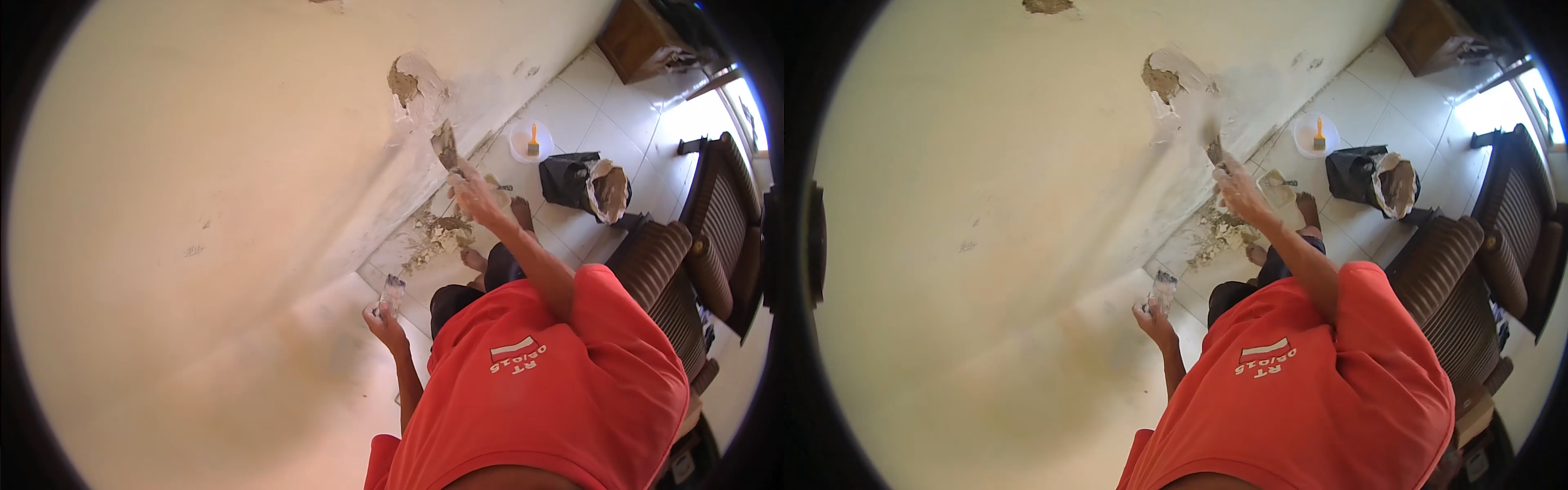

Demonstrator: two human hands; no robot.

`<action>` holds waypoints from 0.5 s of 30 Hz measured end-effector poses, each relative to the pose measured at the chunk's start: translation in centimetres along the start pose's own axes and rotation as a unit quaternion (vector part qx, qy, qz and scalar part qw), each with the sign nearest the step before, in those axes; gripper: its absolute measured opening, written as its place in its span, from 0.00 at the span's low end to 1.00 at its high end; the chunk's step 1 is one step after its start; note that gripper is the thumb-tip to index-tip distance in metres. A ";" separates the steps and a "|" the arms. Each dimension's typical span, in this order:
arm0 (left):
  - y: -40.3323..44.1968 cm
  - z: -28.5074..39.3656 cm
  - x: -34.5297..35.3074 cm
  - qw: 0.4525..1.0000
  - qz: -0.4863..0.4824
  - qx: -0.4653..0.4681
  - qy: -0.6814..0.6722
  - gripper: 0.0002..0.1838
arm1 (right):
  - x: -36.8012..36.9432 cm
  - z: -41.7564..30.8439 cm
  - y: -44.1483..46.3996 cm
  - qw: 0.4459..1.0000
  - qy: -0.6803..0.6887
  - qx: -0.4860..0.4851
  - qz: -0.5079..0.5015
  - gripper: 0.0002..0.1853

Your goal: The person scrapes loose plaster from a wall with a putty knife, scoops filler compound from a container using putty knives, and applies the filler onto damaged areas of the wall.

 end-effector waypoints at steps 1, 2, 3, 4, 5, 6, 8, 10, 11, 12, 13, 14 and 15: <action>0.3 -0.7 -0.4 1.000 -0.011 -0.005 -0.013 0.12 | 1.0 0.6 0.9 0.999 0.021 -0.026 0.007 0.26; 0.4 -1.2 -1.0 1.000 -0.019 -0.002 -0.011 0.12 | 2.0 1.2 1.7 0.998 0.041 -0.052 0.013 0.27; 0.5 -1.3 -1.3 0.999 -0.035 -0.003 -0.001 0.13 | 2.9 1.7 2.4 0.997 0.046 -0.051 0.020 0.27; 0.6 -1.6 -1.6 0.999 -0.050 -0.004 0.008 0.13 | 3.7 2.0 3.0 0.995 0.085 -0.050 0.032 0.26; 0.7 -2.3 -2.0 0.998 -0.057 0.000 0.009 0.13 | 4.6 2.2 3.7 0.990 0.123 -0.049 0.043 0.27; 0.7 -3.6 -2.3 0.997 -0.076 0.004 0.026 0.14 | 5.8 2.7 4.9 0.984 0.168 -0.040 0.050 0.26; 0.8 -4.3 -2.5 0.994 -0.099 0.011 0.044 0.15 | 8.6 3.7 7.2 0.971 0.224 -0.032 0.080 0.26; 0.4 -5.0 -2.9 0.994 -0.096 -0.041 0.015 0.15 | 11.6 2.9 7.4 0.971 0.207 -0.046 0.111 0.21; 0.2 -5.2 -3.1 0.994 -0.099 -0.040 0.016 0.15 | 13.3 1.9 6.9 0.976 0.176 -0.059 0.117 0.16; 0.2 -5.0 -3.4 0.995 -0.096 -0.020 0.022 0.15 | 14.7 2.4 8.2 0.974 0.092 -0.142 0.152 0.16; 0.1 -4.8 -3.6 0.995 -0.094 0.001 0.027 0.15 | 16.3 3.1 9.2 0.955 0.008 -0.220 0.200 0.17; -0.1 -5.0 -3.7 0.995 -0.096 0.002 0.028 0.15 | 17.5 2.5 7.0 0.944 -0.048 -0.257 0.200 0.17; -0.2 -5.5 -3.7 0.995 -0.102 -0.006 0.014 0.14 | 17.7 2.5 4.6 0.944 -0.045 -0.256 0.202 0.17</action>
Point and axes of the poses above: each hand's wrist, its own y-axis towards the middle knuckle, its own x-axis out of the palm, z = x × y, the point moved 10 cm from there along y, towards the middle knuckle, and after that the axes turned 9 degrees about x, right-handed, at the moved point
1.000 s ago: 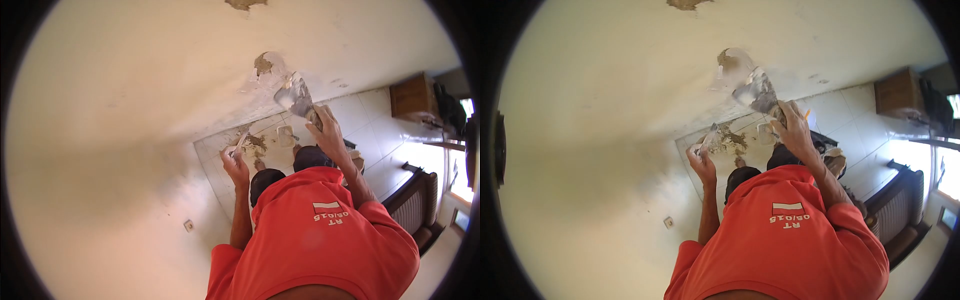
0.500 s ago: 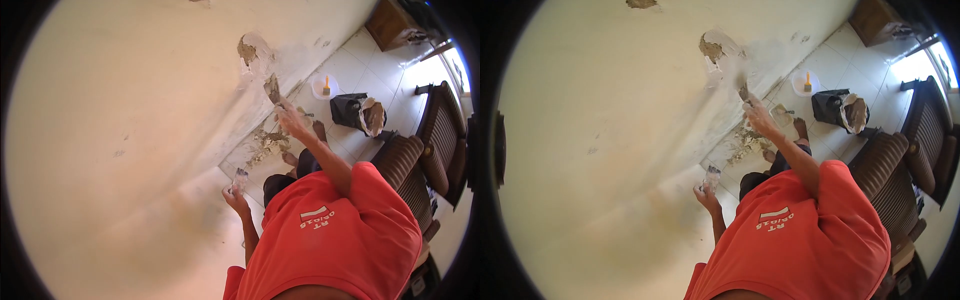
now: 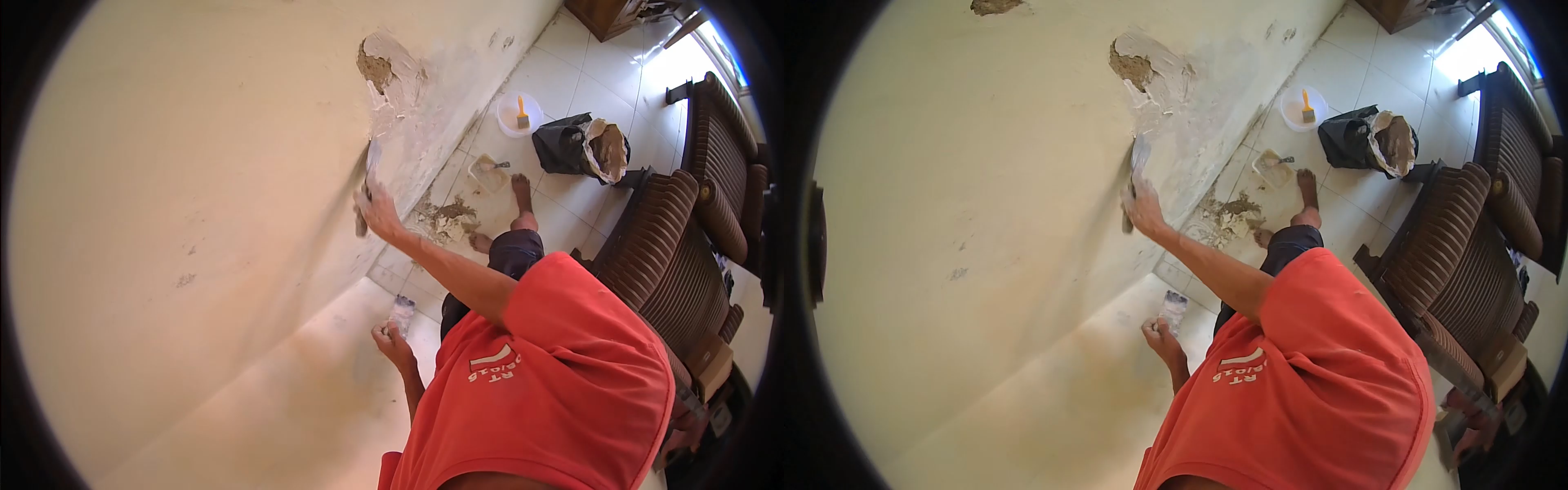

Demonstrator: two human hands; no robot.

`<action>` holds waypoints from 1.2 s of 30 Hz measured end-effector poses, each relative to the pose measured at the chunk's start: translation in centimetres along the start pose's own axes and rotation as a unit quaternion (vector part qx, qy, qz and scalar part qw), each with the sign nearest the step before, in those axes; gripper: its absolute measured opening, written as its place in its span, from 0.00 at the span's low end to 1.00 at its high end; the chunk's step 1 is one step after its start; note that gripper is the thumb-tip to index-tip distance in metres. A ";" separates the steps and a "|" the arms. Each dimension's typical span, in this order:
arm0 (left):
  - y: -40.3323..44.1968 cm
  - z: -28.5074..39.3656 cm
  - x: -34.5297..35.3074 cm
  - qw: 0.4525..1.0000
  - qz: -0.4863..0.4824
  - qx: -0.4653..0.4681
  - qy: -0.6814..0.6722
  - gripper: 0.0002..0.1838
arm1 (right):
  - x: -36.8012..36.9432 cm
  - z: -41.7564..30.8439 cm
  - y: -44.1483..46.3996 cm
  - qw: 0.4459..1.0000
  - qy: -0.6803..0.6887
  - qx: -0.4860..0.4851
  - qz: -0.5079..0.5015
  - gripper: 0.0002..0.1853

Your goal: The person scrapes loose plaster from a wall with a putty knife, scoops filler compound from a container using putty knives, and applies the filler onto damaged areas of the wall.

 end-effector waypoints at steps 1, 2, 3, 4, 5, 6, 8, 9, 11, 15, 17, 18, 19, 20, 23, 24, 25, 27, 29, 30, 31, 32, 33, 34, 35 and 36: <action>0.1 -0.5 0.2 1.000 -0.005 -0.004 -0.016 0.12 | -0.1 -0.3 -2.0 0.994 0.061 0.054 -0.072 0.19; 0.5 -1.0 0.5 1.000 -0.006 -0.001 -0.016 0.12 | -0.4 -1.1 -3.3 0.977 0.122 0.106 -0.143 0.21; 0.7 -1.8 0.7 1.000 -0.019 -0.005 -0.018 0.12 | -2.1 -2.7 -4.1 0.977 0.124 0.106 -0.140 0.21; 0.8 -2.2 0.6 0.999 -0.034 -0.009 -0.016 0.12 | -2.8 -2.4 -5.3 0.955 0.137 0.203 -0.166 0.22; 1.1 -1.7 0.6 0.999 -0.034 -0.005 -0.015 0.12 | -3.2 -1.3 -6.3 0.924 0.149 0.296 -0.192 0.23; 1.3 -0.7 0.6 0.999 -0.031 0.001 -0.015 0.13 | -4.3 0.9 -5.4 0.913 0.224 0.306 -0.151 0.22; 1.3 -1.6 -0.1 1.000 -0.016 0.010 -0.013 0.13 | -5.9 5.7 -2.0 0.883 0.323 0.332 -0.077 0.21; 1.2 -1.6 0.0 1.000 -0.016 0.014 -0.011 0.13 | -6.9 7.3 0.4 0.871 0.346 0.345 -0.045 0.20; 0.7 -1.7 -0.1 0.999 -0.028 -0.001 0.023 0.13 | -8.3 6.6 3.9 0.871 0.383 0.304 -0.050 0.13; 0.0 -2.7 0.1 0.998 -0.052 -0.021 0.006 0.15 | -7.8 2.9 5.7 0.890 0.334 0.295 -0.100 0.12; 0.3 -1.6 0.1 0.998 -0.052 -0.002 0.020 0.15 | -7.8 0.4 5.2 0.910 0.328 0.232 -0.097 0.12; 0.4 -1.0 0.0 0.998 -0.051 0.016 0.032 0.14 | -7.4 -0.4 4.5 0.902 0.349 0.228 -0.116 0.11; 0.6 -1.3 0.1 0.998 -0.052 0.016 0.032 0.14 | -7.6 -1.4 3.7 0.902 0.349 0.228 -0.114 0.11; 0.8 -1.6 0.3 0.998 -0.060 0.016 0.023 0.14 | -7.3 -2.8 2.9 0.899 0.352 0.219 -0.142 0.11; 1.1 -1.9 0.5 0.997 -0.080 0.004 0.011 0.14 | -5.5 -3.4 1.3 0.910 0.328 0.200 -0.155 0.12; 1.1 -2.0 0.7 0.996 -0.089 -0.007 0.007 0.13 | -4.7 -4.3 0.3 0.914 0.312 0.192 -0.172 0.14; 1.1 -1.9 0.9 0.996 -0.090 -0.006 0.007 0.13 | -4.1 -5.0 -0.7 0.918 0.296 0.183 -0.189 0.15; 1.2 -0.8 1.1 0.995 -0.089 0.047 0.016 0.13 | -3.1 -5.8 -2.1 0.925 0.269 0.172 -0.206 0.19; 1.3 -0.9 1.3 0.995 -0.089 0.042 0.016 0.12 | -2.7 -6.2 -3.3 0.931 0.242 0.158 -0.224 0.25; 1.1 -1.2 1.4 0.995 -0.090 0.035 0.019 0.12 | -3.5 -6.1 -3.8 0.949 0.209 0.130 -0.198 0.24; 1.0 -1.3 1.4 0.995 -0.091 0.036 0.019 0.12 | -4.4 -6.0 -4.1 0.964 0.175 0.102 -0.172 0.24; 0.9 -1.4 1.4 0.995 -0.090 0.036 0.012 0.12 | -4.8 -5.4 -3.8 0.964 0.175 0.100 -0.171 0.24; 0.8 -1.5 1.7 0.996 -0.086 0.035 0.002 0.12 | -6.4 -4.0 -2.7 0.976 0.164 0.103 -0.098 0.23; 0.6 -1.5 1.5 0.996 -0.084 0.035 0.003 0.12 | -6.8 -3.2 -1.9 0.980 0.159 0.105 -0.062 0.23; 0.5 -1.4 1.5 0.996 -0.080 0.031 0.001 0.12 | -7.3 -2.4 -1.2 0.982 0.155 0.107 -0.026 0.23; 0.4 -1.3 1.6 0.997 -0.076 0.028 -0.003 0.12 | -6.6 -1.9 -0.1 0.977 0.171 0.124 -0.032 0.23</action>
Point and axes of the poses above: each hand's wrist, its own y-axis towards the middle knuckle, its own x-axis out of the palm, z = x × y, the point moved 10 cm from there along y, towards the middle knuckle, and after that the axes turned 9 degrees about x, right-handed, at the moved point
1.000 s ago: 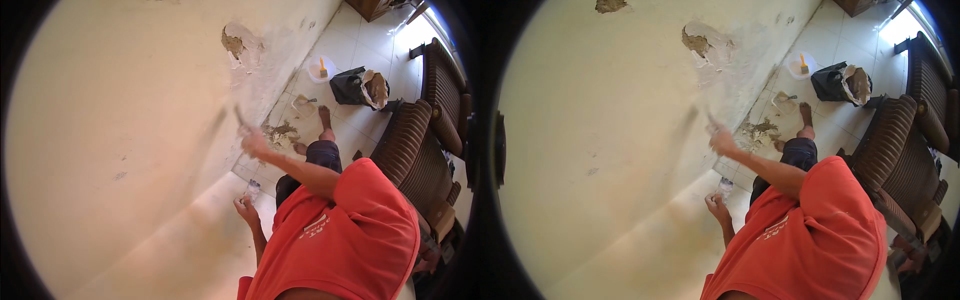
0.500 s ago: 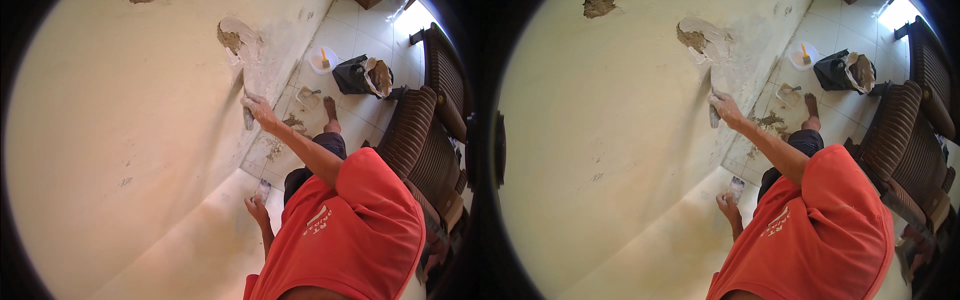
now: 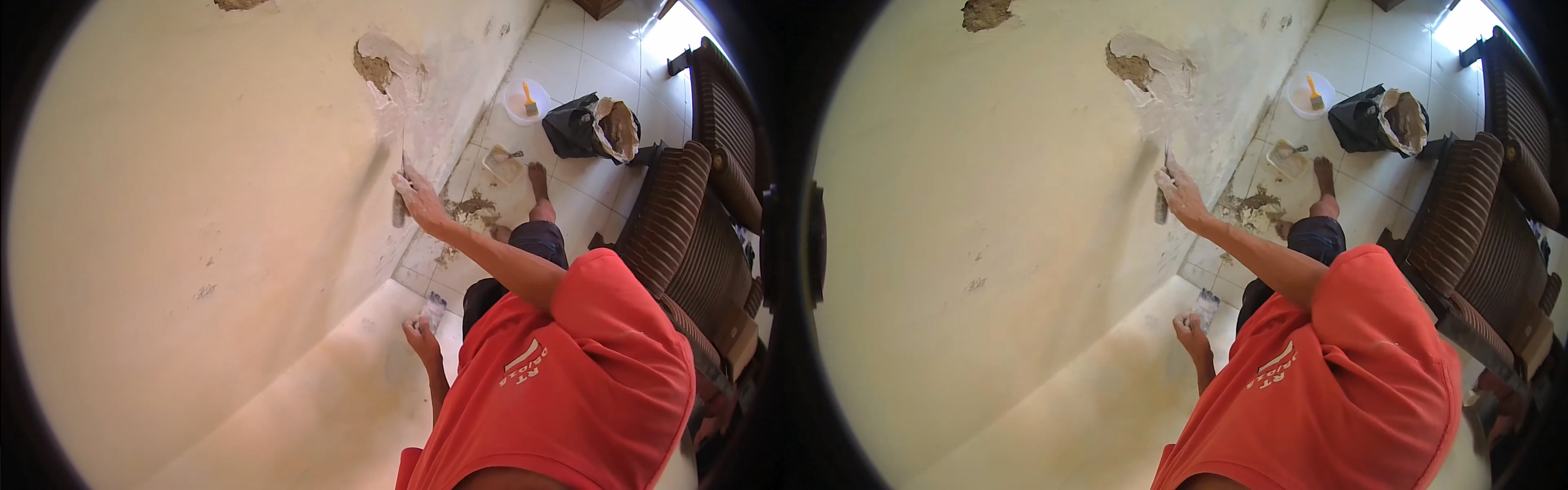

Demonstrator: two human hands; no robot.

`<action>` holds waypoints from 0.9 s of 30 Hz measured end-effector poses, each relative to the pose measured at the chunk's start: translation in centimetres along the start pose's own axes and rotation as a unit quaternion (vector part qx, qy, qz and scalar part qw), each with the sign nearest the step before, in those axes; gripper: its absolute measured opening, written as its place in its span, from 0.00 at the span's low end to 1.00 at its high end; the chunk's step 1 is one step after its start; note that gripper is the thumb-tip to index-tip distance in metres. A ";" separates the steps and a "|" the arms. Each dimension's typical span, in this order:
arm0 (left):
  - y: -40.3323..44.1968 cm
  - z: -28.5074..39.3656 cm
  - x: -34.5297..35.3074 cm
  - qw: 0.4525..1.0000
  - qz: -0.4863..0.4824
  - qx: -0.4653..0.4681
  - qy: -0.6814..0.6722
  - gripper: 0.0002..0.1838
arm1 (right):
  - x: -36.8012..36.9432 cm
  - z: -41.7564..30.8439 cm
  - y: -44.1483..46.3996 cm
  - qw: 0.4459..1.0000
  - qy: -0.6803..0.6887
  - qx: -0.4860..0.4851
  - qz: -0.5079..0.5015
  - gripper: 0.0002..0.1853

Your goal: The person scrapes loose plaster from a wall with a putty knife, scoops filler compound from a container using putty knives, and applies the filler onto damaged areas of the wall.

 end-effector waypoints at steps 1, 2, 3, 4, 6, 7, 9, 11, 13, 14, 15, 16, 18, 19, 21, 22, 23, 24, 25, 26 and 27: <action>-0.1 0.2 0.0 1.000 0.002 0.000 0.000 0.12 | 1.6 1.5 1.2 1.000 -0.006 0.010 0.000 0.24; -0.3 0.3 -0.1 1.000 -0.004 -0.006 0.005 0.12 | 3.2 3.0 2.3 1.000 -0.011 0.020 0.000 0.24; -0.5 0.4 -0.2 1.000 -0.009 -0.012 0.010 0.12 | 4.7 4.5 3.4 0.999 -0.017 0.030 0.000 0.25; -0.6 0.3 -0.3 1.000 -0.006 -0.012 0.011 0.12 | 5.9 2.6 2.9 0.988 -0.101 -0.092 0.073 0.24; -1.0 0.0 -0.8 1.000 0.001 -0.012 0.026 0.12 | 7.0 0.4 0.0 0.950 -0.178 -0.210 0.144 0.24; -1.1 -0.1 -0.8 1.000 0.001 -0.011 0.027 0.12 | 7.6 0.4 -1.2 0.969 -0.143 -0.173 0.101 0.24; -1.1 0.4 -0.5 0.999 0.005 0.020 0.029 0.12 | 6.9 -0.9 -3.5 0.983 -0.107 -0.136 0.060 0.24; -0.7 0.6 -0.4 0.998 -0.005 0.036 0.042 0.12 | 7.4 2.2 -5.1 0.985 -0.012 0.090 -0.147 0.23; 0.0 1.3 0.0 0.997 -0.009 0.053 0.051 0.12 | 4.3 0.6 -4.1 0.997 -0.016 0.000 -0.072 0.21; 0.0 1.0 -0.3 0.999 -0.006 0.019 0.038 0.13 | 2.8 1.4 -2.5 0.989 0.106 0.064 -0.082 0.20; -0.1 0.5 -0.3 1.000 -0.002 -0.015 0.024 0.13 | 2.1 1.4 -1.1 0.961 0.225 0.128 -0.092 0.19; -0.3 0.5 -0.3 1.000 0.000 -0.016 0.023 0.13 | 2.0 0.7 0.2 0.962 0.224 0.128 -0.093 0.19; -0.1 1.4 0.1 1.000 0.007 0.020 0.010 0.13 | 3.1 -0.8 2.4 0.944 0.261 0.150 -0.133 0.18; 0.0 1.2 0.5 1.000 0.008 0.020 0.006 0.13 | 3.9 -2.1 1.8 0.946 0.257 0.148 -0.135 0.18; -0.3 0.9 0.8 0.999 -0.003 0.027 0.036 0.13 | 5.5 -5.4 -1.6 0.967 0.194 0.057 -0.152 0.15; -0.3 1.1 1.0 0.999 -0.002 0.028 0.031 0.13 | 5.5 -5.6 -3.1 0.968 0.190 0.054 -0.154 0.15; -0.1 1.3 1.5 0.999 -0.002 0.029 0.022 0.13 | 6.1 -5.8 -4.6 0.969 0.151 0.052 -0.187 0.17; 0.1 1.7 1.8 0.999 -0.002 0.031 0.014 0.13 | 6.6 -5.8 -5.8 0.968 0.112 0.049 -0.218 0.20; 0.1 2.0 1.8 0.999 -0.002 0.031 0.012 0.13 | 6.5 -5.4 -6.4 0.968 0.110 0.049 -0.219 0.20; 0.1 2.3 1.7 0.999 0.003 0.030 0.018 0.13 | 5.5 -4.9 -6.7 0.978 0.101 0.038 -0.176 0.24; 0.1 2.5 1.7 0.999 0.011 0.031 0.022 0.13 | 4.2 -4.7 -6.7 0.986 0.090 0.025 -0.135 0.28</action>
Point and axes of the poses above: each hand's wrist, its own y-axis towards the middle knuckle, its own x-axis out of the palm, z = x × y, the point moved 10 cm from there along y, towards the middle knuckle, and after that the axes turned 9 degrees about x, right-handed, at the moved point
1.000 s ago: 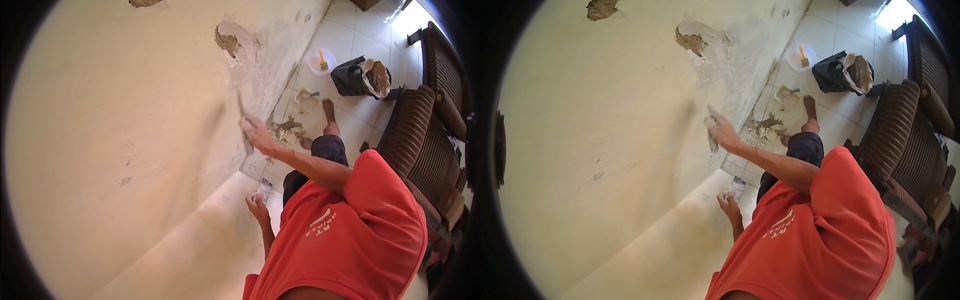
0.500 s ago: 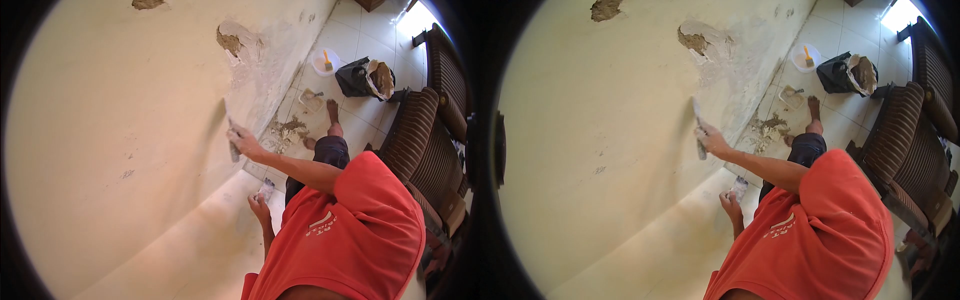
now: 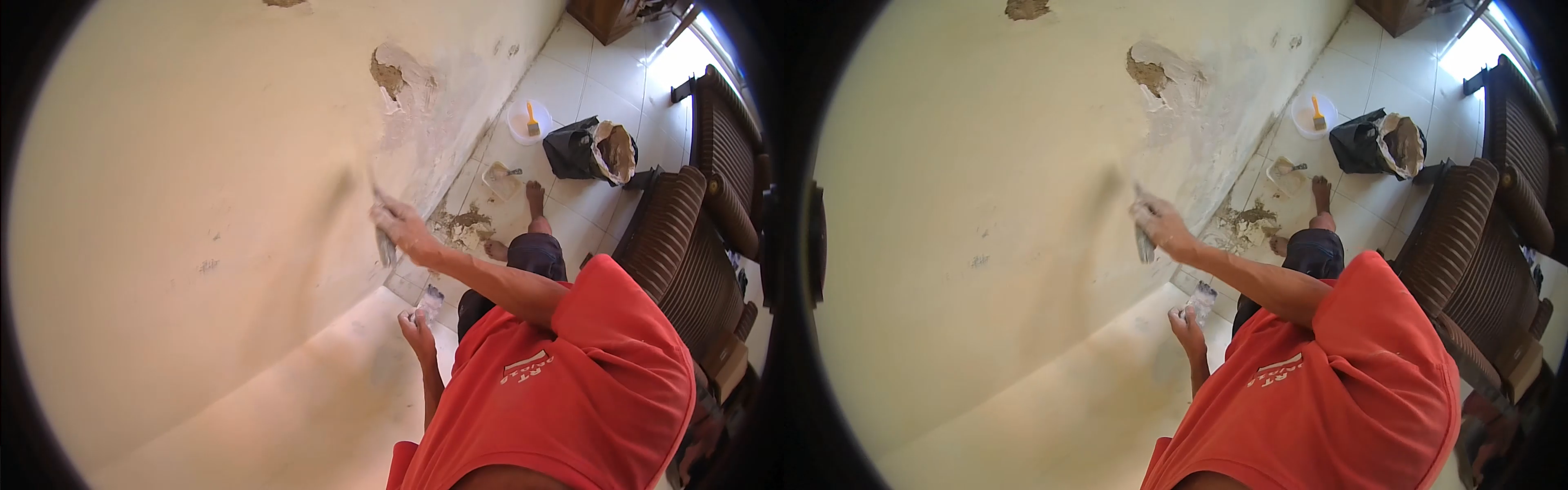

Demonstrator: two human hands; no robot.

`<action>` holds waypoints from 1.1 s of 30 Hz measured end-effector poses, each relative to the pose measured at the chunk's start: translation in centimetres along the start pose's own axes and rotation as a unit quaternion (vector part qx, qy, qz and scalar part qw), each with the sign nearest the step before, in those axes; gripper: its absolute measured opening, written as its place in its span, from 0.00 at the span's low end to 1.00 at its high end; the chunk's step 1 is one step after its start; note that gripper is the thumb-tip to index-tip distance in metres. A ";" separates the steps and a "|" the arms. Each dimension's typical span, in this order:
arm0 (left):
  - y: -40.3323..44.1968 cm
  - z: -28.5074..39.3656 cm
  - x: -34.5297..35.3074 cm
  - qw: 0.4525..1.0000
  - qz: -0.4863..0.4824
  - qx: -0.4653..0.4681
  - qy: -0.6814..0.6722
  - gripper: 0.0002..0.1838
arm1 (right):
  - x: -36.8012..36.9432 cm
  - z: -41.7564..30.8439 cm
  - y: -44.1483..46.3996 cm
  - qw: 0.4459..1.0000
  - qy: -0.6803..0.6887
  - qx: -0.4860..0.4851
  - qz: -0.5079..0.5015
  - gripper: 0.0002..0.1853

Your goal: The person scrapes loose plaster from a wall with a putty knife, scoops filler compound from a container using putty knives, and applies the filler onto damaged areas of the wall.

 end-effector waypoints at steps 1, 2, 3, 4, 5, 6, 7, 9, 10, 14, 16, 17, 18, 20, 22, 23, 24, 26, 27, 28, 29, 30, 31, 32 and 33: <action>-0.2 -0.1 -0.1 1.000 0.005 -0.002 -0.003 0.13 | -1.1 0.5 0.5 0.997 0.027 0.064 -0.029 0.35; -0.4 -0.2 -0.4 1.000 0.009 -0.001 -0.014 0.13 | -2.6 0.9 1.9 0.995 0.079 0.055 -0.020 0.33; -0.3 -0.3 -0.4 1.000 0.014 0.002 -0.026 0.14 | -4.1 1.8 3.8 0.990 0.131 0.044 -0.011 0.32; -0.5 -0.5 -0.5 0.999 0.017 0.002 -0.028 0.14 | -5.6 2.6 5.5 0.990 0.135 0.040 0.004 0.27; -0.9 -1.0 -0.6 0.999 0.024 -0.012 -0.035 0.14 | -6.8 3.1 6.8 0.989 0.140 0.035 0.020 0.23; -1.3 -1.6 -0.7 0.998 0.030 -0.026 -0.042 0.14 | -7.3 3.0 7.7 0.990 0.139 0.035 0.017 0.23; -1.6 -2.0 -0.8 0.998 0.032 -0.026 -0.042 0.14 | -8.2 3.3 8.3 0.990 0.130 0.040 0.043 0.19; -2.1 -2.9 -1.1 0.998 0.040 -0.043 -0.019 0.14 | -8.6 3.7 8.9 0.991 0.103 0.058 0.059 0.12; -2.3 -3.0 -1.1 0.998 0.040 -0.043 -0.020 0.14 | -8.1 3.8 9.0 0.991 0.103 0.058 0.059 0.12; -2.2 -2.5 -1.1 0.999 0.027 -0.025 -0.008 0.14 | -2.0 -0.3 4.7 0.998 0.066 0.010 -0.015 0.11; -1.8 -2.0 -0.9 1.000 0.022 -0.017 -0.002 0.14 | -0.8 -0.5 3.4 1.000 -0.012 0.002 -0.016 0.14; -1.7 -2.0 -0.9 1.000 0.022 -0.021 -0.008 0.14 | -0.6 -0.2 2.9 1.000 -0.012 0.001 -0.015 0.14; -1.5 -2.1 -0.9 0.999 0.021 -0.024 -0.015 0.14 | -1.3 0.0 2.4 0.999 0.027 0.004 0.016 0.15; -1.1 -2.2 -1.0 0.999 0.026 -0.024 -0.019 0.14 | -2.8 -0.4 2.4 0.997 0.065 0.004 0.046 0.16; -1.2 -2.4 -1.1 0.999 0.031 -0.026 -0.021 0.13 | -4.6 -3.3 3.1 0.990 0.132 0.016 0.044 0.16; -1.1 -2.3 -1.2 0.999 0.029 -0.019 -0.021 0.13 | -4.8 -3.1 4.8 0.991 0.123 0.042 0.036 0.15; -0.9 -2.1 -1.2 0.999 0.027 -0.011 -0.022 0.13 | -4.6 -3.1 5.7 0.991 0.124 0.039 0.035 0.15; -0.6 -2.2 -1.2 1.000 0.026 -0.002 -0.012 0.13 | -2.9 -3.3 7.2 0.995 0.096 0.017 0.025 0.14; -0.7 -2.2 -1.1 1.000 0.024 0.002 -0.001 0.13 | -1.4 -5.3 5.2 0.999 0.040 0.019 0.021 0.13; -0.7 -2.1 -1.1 1.000 0.022 0.002 -0.001 0.13 | -1.0 -4.3 4.5 0.999 0.040 0.019 0.023 0.13; -0.5 -2.0 -0.8 1.000 0.023 -0.003 -0.015 0.13 | -0.4 -5.1 3.9 0.995 -0.039 -0.090 0.014 0.15; -0.5 -1.7 -0.8 0.999 0.024 -0.011 -0.028 0.14 | -0.4 -4.9 3.1 0.995 -0.048 -0.089 0.006 0.18; -0.6 -1.3 -1.0 0.999 0.025 -0.013 -0.027 0.14 | -0.5 -4.8 2.3 0.994 -0.058 -0.088 -0.001 0.22; -0.4 -0.7 -1.1 0.999 0.022 -0.006 -0.023 0.14 | -0.5 -4.7 1.5 0.994 -0.068 -0.087 -0.009 0.27; -0.3 -0.1 -0.9 1.000 0.021 0.001 -0.020 0.14 | -2.0 -3.5 2.6 0.998 -0.038 -0.039 0.013 0.27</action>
Point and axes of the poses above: each hand's wrist, its own y-axis towards the middle knuckle, its own x-axis out of the palm, z = x × y, the point moved 10 cm from there along y, towards the middle knuckle, and after that the axes turned 9 degrees about x, right-handed, at the moved point
